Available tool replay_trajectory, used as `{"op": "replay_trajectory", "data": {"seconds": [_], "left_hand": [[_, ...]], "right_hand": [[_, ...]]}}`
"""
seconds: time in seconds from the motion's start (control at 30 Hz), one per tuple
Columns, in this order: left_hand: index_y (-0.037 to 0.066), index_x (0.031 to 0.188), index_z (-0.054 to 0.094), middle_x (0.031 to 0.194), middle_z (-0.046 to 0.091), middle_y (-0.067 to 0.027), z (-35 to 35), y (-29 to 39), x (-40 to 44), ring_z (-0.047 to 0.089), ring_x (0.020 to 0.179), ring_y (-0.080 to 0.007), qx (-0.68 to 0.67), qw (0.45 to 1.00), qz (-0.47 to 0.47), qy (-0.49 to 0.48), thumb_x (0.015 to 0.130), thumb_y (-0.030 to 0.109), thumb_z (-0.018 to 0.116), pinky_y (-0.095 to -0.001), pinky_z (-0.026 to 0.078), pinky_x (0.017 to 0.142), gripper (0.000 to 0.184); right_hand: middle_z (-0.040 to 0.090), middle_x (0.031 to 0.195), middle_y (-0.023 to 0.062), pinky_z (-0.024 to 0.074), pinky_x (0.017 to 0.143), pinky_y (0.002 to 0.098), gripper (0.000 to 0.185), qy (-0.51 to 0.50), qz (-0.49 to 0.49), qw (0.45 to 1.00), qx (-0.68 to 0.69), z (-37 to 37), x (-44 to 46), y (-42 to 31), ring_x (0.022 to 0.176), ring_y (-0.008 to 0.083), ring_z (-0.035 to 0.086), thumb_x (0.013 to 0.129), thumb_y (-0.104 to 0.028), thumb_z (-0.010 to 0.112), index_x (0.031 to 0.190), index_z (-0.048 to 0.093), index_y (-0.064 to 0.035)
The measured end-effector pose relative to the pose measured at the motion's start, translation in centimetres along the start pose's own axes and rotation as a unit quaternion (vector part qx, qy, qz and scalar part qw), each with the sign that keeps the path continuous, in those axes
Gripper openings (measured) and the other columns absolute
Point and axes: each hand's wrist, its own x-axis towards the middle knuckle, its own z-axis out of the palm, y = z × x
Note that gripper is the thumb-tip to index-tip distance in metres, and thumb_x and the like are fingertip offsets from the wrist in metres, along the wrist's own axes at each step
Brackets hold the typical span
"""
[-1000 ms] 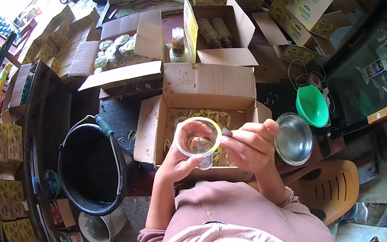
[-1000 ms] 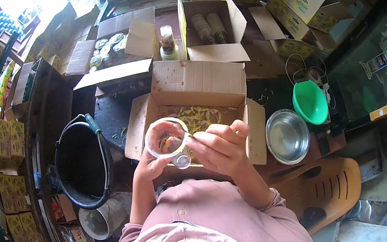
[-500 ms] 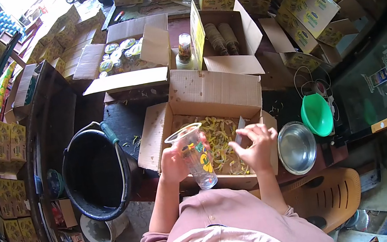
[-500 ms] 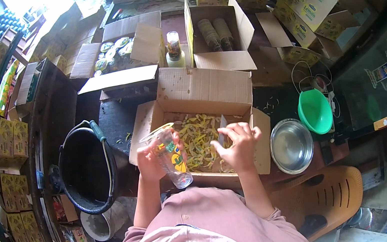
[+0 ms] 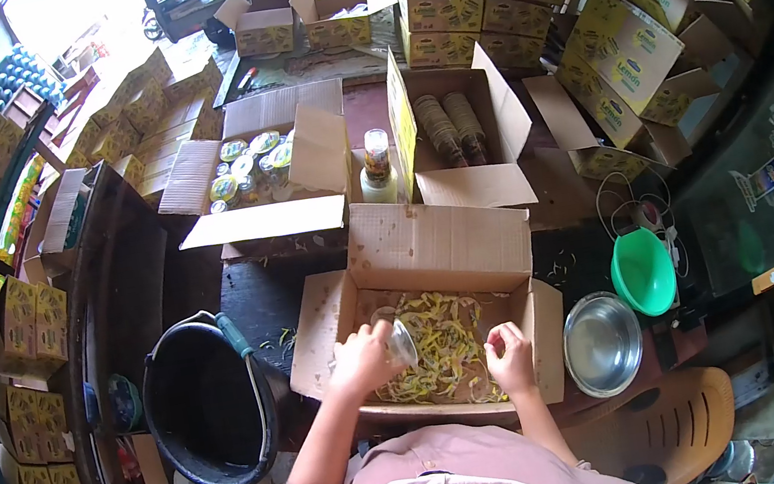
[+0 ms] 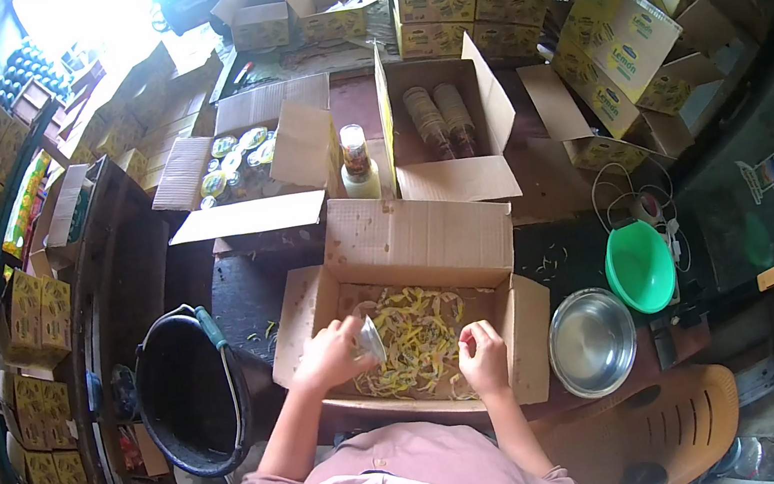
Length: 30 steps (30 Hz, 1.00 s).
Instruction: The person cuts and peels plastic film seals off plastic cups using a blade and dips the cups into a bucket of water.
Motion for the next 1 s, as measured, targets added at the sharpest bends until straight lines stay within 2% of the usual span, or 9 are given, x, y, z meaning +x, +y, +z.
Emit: {"op": "replay_trajectory", "data": {"seconds": [0.07, 0.2, 0.3, 0.37, 0.47, 0.7, 0.77, 0.87, 1.0], "left_hand": [[0.010, 0.109, 0.050, 0.096, 0.056, -0.0136, 1.2, 0.5, 0.4, 0.056, 0.092, -0.0280, 0.200, 0.980, -0.002, -0.009, 0.060, 0.032, 0.071, -0.0464, 0.041, 0.077, 0.058], [0.011, 0.111, 0.051, 0.099, 0.056, -0.0114, -2.3, 1.3, 2.5, 0.055, 0.094, -0.0275, 0.129, 0.991, 0.019, 0.027, 0.062, 0.037, 0.071, -0.0435, 0.041, 0.081, 0.059], [0.009, 0.113, 0.048, 0.102, 0.054, -0.0124, -8.5, 2.2, 5.4, 0.053, 0.098, -0.0277, 0.143, 0.979, -0.023, 0.144, 0.061, 0.030, 0.070, -0.0468, 0.039, 0.084, 0.061], [0.012, 0.115, 0.048, 0.102, 0.054, -0.0129, -11.7, 0.8, 9.4, 0.051, 0.101, -0.0274, 0.102, 0.958, 0.053, 0.262, 0.060, 0.022, 0.070, -0.0459, 0.038, 0.083, 0.061], [0.011, 0.106, 0.053, 0.100, 0.054, -0.0109, -17.6, 4.0, 14.8, 0.052, 0.097, -0.0271, 0.302, 0.905, 0.074, 0.291, 0.065, 0.018, 0.068, -0.0440, 0.037, 0.083, 0.044], [0.007, 0.106, 0.060, 0.110, 0.055, -0.0087, -13.5, 6.4, 30.6, 0.050, 0.104, -0.0264, 0.753, 0.654, -0.007, 0.073, 0.066, 0.033, 0.067, -0.0515, 0.033, 0.084, 0.048], [0.010, 0.097, 0.063, 0.100, 0.061, -0.0071, -9.6, 3.2, 36.0, 0.057, 0.092, -0.0285, 0.752, 0.658, 0.004, 0.036, 0.071, 0.025, 0.059, -0.0540, 0.037, 0.082, 0.030], [0.006, 0.102, 0.063, 0.100, 0.062, -0.0080, -1.1, -5.1, 44.9, 0.058, 0.089, -0.0281, 0.816, 0.578, 0.000, -0.031, 0.073, 0.024, 0.060, -0.0534, 0.038, 0.077, 0.033], [0.010, 0.096, 0.065, 0.095, 0.062, -0.0031, -4.0, 0.9, 37.0, 0.057, 0.087, -0.0235, 0.805, 0.579, 0.105, -0.074, 0.072, 0.021, 0.061, -0.0480, 0.039, 0.074, 0.027]], "right_hand": [[0.053, 0.070, 0.0103, 0.0459, 0.058, 0.0310, 0.013, -0.015, -0.009, 1.000, -0.013, 0.1, 0.3, 0.0, 0.062, 0.0225, 0.057, 0.066, 0.008, 0.057, 0.073, 0.052, -0.0013], [0.054, 0.069, 0.0097, 0.0455, 0.056, 0.0301, 0.013, 0.006, -0.010, 1.000, 0.022, 0.2, 1.3, -0.3, 0.060, 0.0205, 0.057, 0.067, 0.007, 0.059, 0.075, 0.052, -0.0010], [0.055, 0.069, 0.0085, 0.0447, 0.054, 0.0284, 0.012, 0.013, 0.043, 0.997, 0.070, 0.3, 1.6, -0.4, 0.057, 0.0174, 0.056, 0.068, 0.005, 0.061, 0.074, 0.052, -0.0008], [0.054, 0.068, 0.0075, 0.0440, 0.053, 0.0276, 0.012, 0.008, 0.029, 0.997, 0.069, 0.3, 1.9, -0.3, 0.056, 0.0159, 0.055, 0.068, 0.005, 0.062, 0.074, 0.053, -0.0009], [0.053, 0.068, 0.0072, 0.0429, 0.052, 0.0273, 0.011, -0.001, 0.022, 0.998, 0.066, 0.4, 2.3, 0.0, 0.055, 0.0160, 0.053, 0.068, 0.005, 0.062, 0.072, 0.053, -0.0009], [0.054, 0.070, 0.0096, 0.0446, 0.055, 0.0295, 0.011, 0.010, 0.002, 0.998, 0.064, 0.3, 3.2, 0.3, 0.059, 0.0209, 0.054, 0.068, 0.005, 0.061, 0.072, 0.053, -0.0014], [0.055, 0.070, 0.0096, 0.0450, 0.055, 0.0295, 0.012, 0.007, 0.005, 0.998, 0.055, -0.1, 3.5, 0.2, 0.060, 0.0209, 0.055, 0.068, 0.005, 0.062, 0.072, 0.052, -0.0012], [0.055, 0.071, 0.0082, 0.0447, 0.053, 0.0264, 0.012, 0.024, 0.022, 0.998, 0.056, -0.2, 3.7, 0.7, 0.058, 0.0168, 0.055, 0.068, 0.005, 0.062, 0.071, 0.053, -0.0014], [0.056, 0.072, 0.0079, 0.0451, 0.053, 0.0253, 0.011, 0.038, 0.049, 0.997, 0.052, 0.4, 4.2, 1.8, 0.058, 0.0156, 0.055, 0.068, 0.005, 0.062, 0.071, 0.053, -0.0014]]}}
